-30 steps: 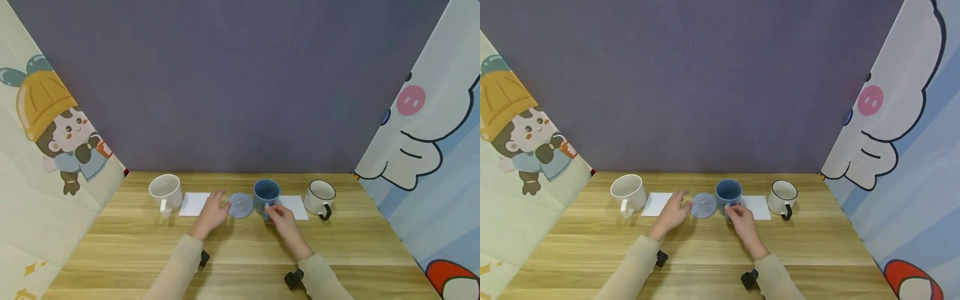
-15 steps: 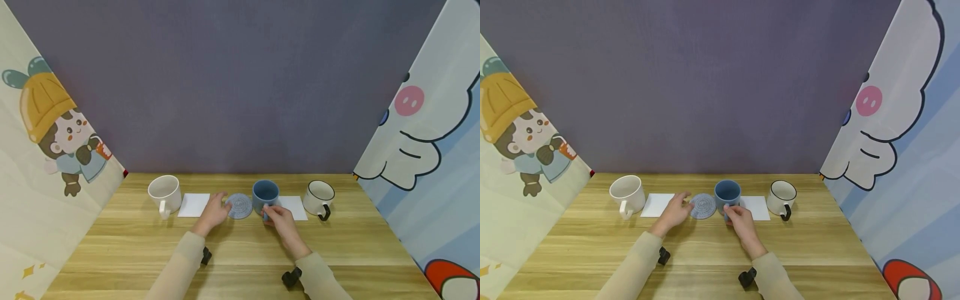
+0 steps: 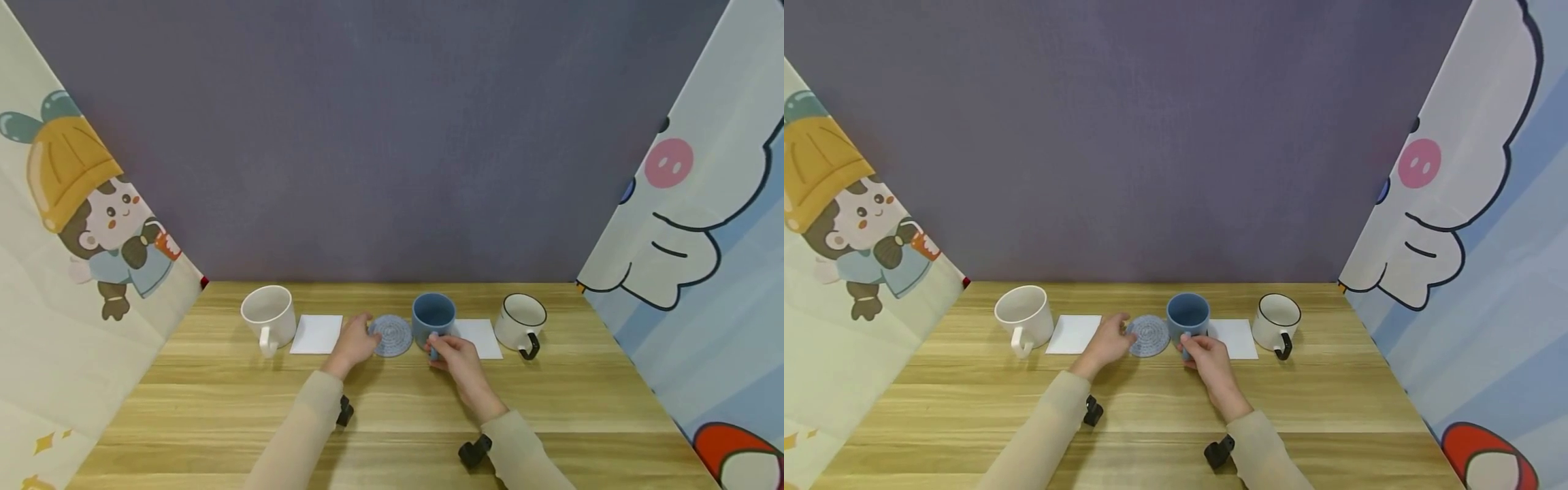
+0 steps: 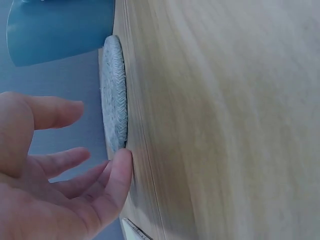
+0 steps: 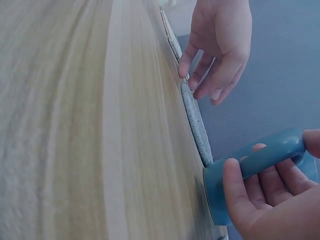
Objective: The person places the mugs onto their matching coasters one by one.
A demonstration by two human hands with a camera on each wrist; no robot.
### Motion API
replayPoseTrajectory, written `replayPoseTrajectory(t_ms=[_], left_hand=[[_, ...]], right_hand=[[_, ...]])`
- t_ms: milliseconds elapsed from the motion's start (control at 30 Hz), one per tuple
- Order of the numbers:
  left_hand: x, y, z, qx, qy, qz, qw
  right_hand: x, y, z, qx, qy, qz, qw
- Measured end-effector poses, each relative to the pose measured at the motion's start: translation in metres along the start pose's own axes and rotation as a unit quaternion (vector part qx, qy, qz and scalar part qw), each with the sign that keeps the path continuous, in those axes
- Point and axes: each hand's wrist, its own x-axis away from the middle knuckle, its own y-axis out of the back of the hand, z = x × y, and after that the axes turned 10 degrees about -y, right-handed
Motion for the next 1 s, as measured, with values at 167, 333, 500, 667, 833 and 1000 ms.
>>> replayPoseTrajectory(t_ms=[167, 333, 500, 667, 833, 1000], left_hand=[[-0.003, -0.002, -0.001, -0.007, 0.014, -0.002, 0.9999], [-0.005, -0.003, -0.003, -0.007, 0.027, 0.005, 0.9996], [-0.006, -0.003, -0.005, -0.026, 0.029, 0.014, 0.9991], [-0.007, -0.003, -0.003, -0.034, 0.026, 0.022, 0.9988], [-0.009, -0.001, 0.001, -0.039, 0.008, 0.035, 0.9986], [-0.010, 0.001, 0.006, -0.034, -0.003, 0.046, 0.9983]], right_hand=[[0.001, -0.001, 0.002, -0.011, -0.009, -0.004, 1.000], [0.000, -0.002, 0.001, -0.022, -0.014, -0.006, 1.000], [0.000, -0.003, 0.001, -0.026, -0.013, -0.005, 1.000], [0.002, -0.004, 0.001, -0.021, -0.009, -0.009, 1.000], [0.002, -0.005, 0.001, -0.015, -0.006, -0.015, 1.000], [0.002, -0.005, 0.000, -0.013, -0.003, -0.018, 1.000]])
